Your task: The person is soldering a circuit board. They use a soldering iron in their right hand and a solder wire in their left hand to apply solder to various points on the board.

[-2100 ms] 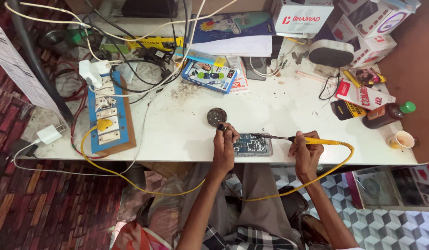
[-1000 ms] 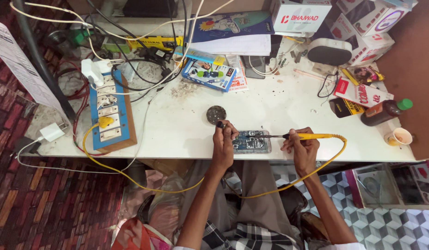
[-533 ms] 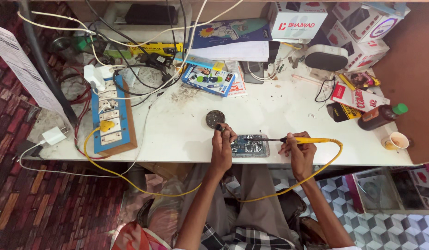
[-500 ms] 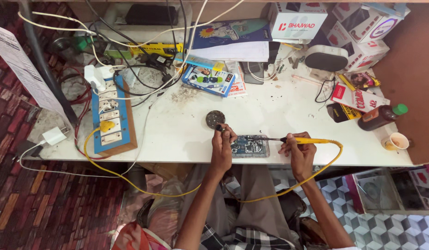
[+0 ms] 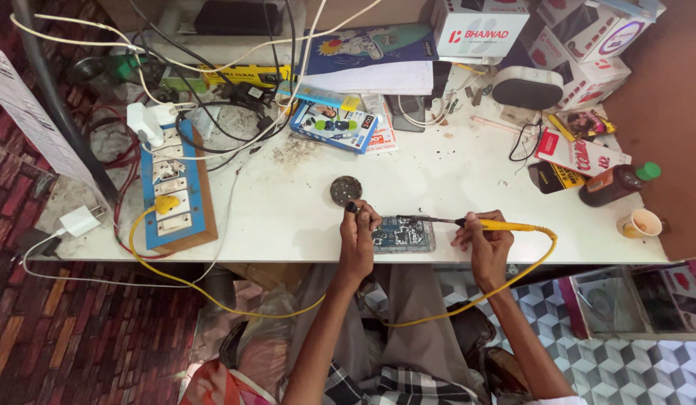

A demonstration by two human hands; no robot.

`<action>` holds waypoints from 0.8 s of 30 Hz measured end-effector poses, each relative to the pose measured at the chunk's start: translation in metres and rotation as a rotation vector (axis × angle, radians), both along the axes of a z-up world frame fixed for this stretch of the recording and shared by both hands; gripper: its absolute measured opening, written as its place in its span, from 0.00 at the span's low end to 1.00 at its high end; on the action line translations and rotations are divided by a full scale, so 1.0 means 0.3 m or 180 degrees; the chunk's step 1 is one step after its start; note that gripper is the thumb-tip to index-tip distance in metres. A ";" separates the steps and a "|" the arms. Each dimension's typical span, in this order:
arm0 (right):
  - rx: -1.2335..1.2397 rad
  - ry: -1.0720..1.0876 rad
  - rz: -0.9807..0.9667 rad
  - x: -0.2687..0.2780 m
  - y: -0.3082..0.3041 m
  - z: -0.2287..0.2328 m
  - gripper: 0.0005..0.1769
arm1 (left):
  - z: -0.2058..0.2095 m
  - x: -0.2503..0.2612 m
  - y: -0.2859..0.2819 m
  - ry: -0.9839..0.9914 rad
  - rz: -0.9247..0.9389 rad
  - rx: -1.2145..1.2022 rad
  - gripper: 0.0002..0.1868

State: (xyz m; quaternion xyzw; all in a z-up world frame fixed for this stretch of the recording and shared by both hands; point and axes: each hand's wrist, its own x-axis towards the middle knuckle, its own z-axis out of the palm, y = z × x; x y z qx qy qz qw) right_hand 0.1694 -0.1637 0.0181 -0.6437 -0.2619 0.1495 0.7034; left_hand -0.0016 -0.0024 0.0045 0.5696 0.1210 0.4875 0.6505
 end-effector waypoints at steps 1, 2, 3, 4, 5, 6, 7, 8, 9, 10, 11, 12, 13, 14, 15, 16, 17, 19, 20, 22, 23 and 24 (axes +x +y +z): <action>0.0045 -0.0029 -0.0102 -0.005 0.001 0.000 0.10 | 0.000 -0.002 0.001 0.0016 0.0011 0.0006 0.19; 0.0091 -0.0061 -0.0208 -0.009 0.001 0.000 0.11 | 0.001 -0.002 0.002 0.0029 0.0019 0.0013 0.19; 0.0136 -0.0092 -0.0314 -0.012 0.001 -0.001 0.13 | 0.001 -0.003 0.004 0.0059 0.0013 0.0021 0.19; 0.0171 -0.0086 -0.0289 -0.012 -0.002 -0.002 0.13 | 0.000 -0.001 0.004 0.0086 0.0006 0.0024 0.19; 0.0207 -0.0079 -0.0263 -0.013 -0.005 -0.002 0.13 | -0.001 0.001 0.002 0.0113 -0.0001 0.0028 0.19; 0.0244 -0.0069 -0.0231 -0.016 -0.005 -0.002 0.13 | -0.001 -0.002 0.003 0.0123 0.0009 0.0039 0.19; 0.0194 -0.0102 -0.0246 -0.019 -0.006 -0.002 0.13 | -0.002 -0.005 0.002 0.0133 0.0019 0.0051 0.19; 0.0145 -0.0135 -0.0262 -0.021 -0.006 0.000 0.13 | -0.001 -0.007 0.002 0.0143 0.0027 0.0065 0.20; 0.0097 -0.0168 -0.0279 -0.023 -0.007 0.003 0.13 | 0.000 -0.009 0.000 0.0120 0.0030 0.0064 0.19; 0.0107 -0.0166 -0.0255 -0.022 -0.003 0.008 0.13 | 0.004 -0.007 0.001 0.0091 0.0030 0.0072 0.19; 0.0117 -0.0165 -0.0230 -0.021 0.000 0.013 0.13 | 0.008 -0.004 0.003 0.0062 0.0030 0.0079 0.20; 0.0118 -0.0158 -0.0210 -0.023 -0.003 0.014 0.13 | 0.009 -0.004 0.000 0.0050 0.0005 0.0048 0.19; 0.0110 -0.0155 -0.0231 -0.024 -0.005 0.015 0.13 | 0.009 -0.004 -0.003 0.0037 -0.0020 0.0016 0.19; 0.0105 -0.0154 -0.0245 -0.024 -0.003 0.015 0.13 | 0.011 -0.003 -0.003 0.0024 -0.0038 -0.0012 0.19; 0.0100 -0.0152 -0.0259 -0.024 -0.001 0.014 0.13 | 0.011 -0.003 -0.001 0.0041 -0.0017 0.0006 0.19; 0.0088 -0.0135 -0.0257 -0.025 -0.004 0.011 0.14 | 0.010 -0.004 -0.003 0.0061 0.0005 0.0017 0.19; 0.0076 -0.0117 -0.0254 -0.026 -0.007 0.007 0.14 | 0.009 -0.006 -0.004 0.0080 0.0027 0.0027 0.19; 0.0097 -0.0105 -0.0241 -0.023 -0.004 0.004 0.14 | 0.011 -0.005 0.001 0.0049 0.0040 0.0074 0.19; 0.0121 -0.0107 -0.0234 -0.021 -0.004 0.004 0.14 | 0.013 -0.003 0.003 0.0032 0.0044 0.0098 0.19; 0.0144 -0.0119 -0.0224 -0.020 -0.008 0.004 0.14 | 0.014 0.000 0.003 0.0019 0.0023 0.0051 0.18; 0.0143 -0.0130 -0.0222 -0.020 -0.011 0.004 0.15 | 0.012 0.000 0.000 0.0015 0.0010 0.0023 0.18; 0.0148 -0.0139 -0.0211 -0.021 -0.008 0.005 0.15 | 0.012 0.001 0.001 0.0015 0.0011 0.0029 0.18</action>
